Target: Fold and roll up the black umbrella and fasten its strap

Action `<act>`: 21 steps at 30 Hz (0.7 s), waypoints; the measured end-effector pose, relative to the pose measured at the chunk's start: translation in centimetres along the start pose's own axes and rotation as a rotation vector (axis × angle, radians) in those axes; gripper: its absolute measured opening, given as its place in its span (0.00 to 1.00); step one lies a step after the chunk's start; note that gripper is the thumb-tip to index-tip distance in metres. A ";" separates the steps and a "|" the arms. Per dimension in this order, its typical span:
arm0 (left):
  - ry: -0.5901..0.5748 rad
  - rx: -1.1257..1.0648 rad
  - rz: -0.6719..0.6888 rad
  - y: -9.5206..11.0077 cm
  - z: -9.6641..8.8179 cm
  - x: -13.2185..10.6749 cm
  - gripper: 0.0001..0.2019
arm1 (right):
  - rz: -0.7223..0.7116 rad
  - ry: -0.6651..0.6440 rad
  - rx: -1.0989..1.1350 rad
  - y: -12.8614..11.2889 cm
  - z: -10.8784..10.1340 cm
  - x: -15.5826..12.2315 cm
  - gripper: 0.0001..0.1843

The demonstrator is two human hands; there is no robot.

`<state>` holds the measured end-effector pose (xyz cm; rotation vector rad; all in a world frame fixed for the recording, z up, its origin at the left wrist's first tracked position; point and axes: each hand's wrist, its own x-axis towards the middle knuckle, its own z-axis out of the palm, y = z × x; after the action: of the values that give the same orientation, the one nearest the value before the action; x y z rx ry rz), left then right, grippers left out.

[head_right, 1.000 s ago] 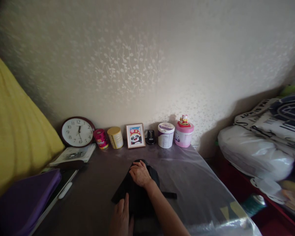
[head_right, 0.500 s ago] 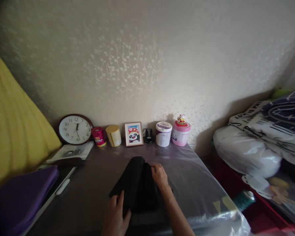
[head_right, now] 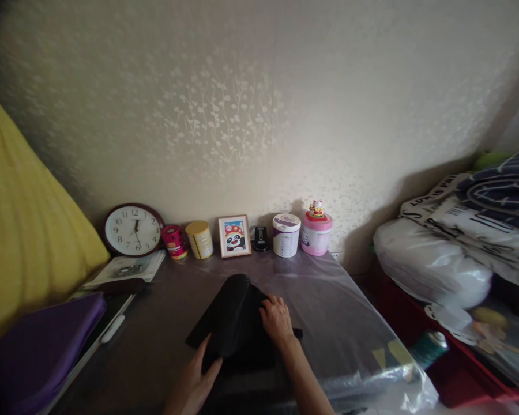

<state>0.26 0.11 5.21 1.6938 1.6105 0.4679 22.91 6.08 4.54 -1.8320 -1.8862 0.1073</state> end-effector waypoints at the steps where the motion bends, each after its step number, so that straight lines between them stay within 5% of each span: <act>1: -0.002 -0.042 0.000 -0.3 0.0 0.1 0.30 | 0.051 0.024 -0.002 0.6 0.1 -0.1 0.13; 6: 0.029 -0.190 0.016 -1.2 0.2 0.6 0.29 | 0.279 0.090 0.186 2.7 0.2 -0.3 0.14; 11: 0.018 -0.266 0.005 -1.2 -0.2 0.7 0.29 | 0.483 -0.009 0.481 2.6 0.4 -0.1 0.18; 21: 0.029 -0.180 0.033 -0.7 -0.1 0.3 0.27 | 0.413 0.103 0.743 -0.2 0.4 0.7 0.22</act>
<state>-0.23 0.43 4.72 1.5869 1.5150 0.6372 22.61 6.83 4.46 -1.6038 -1.1353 0.7322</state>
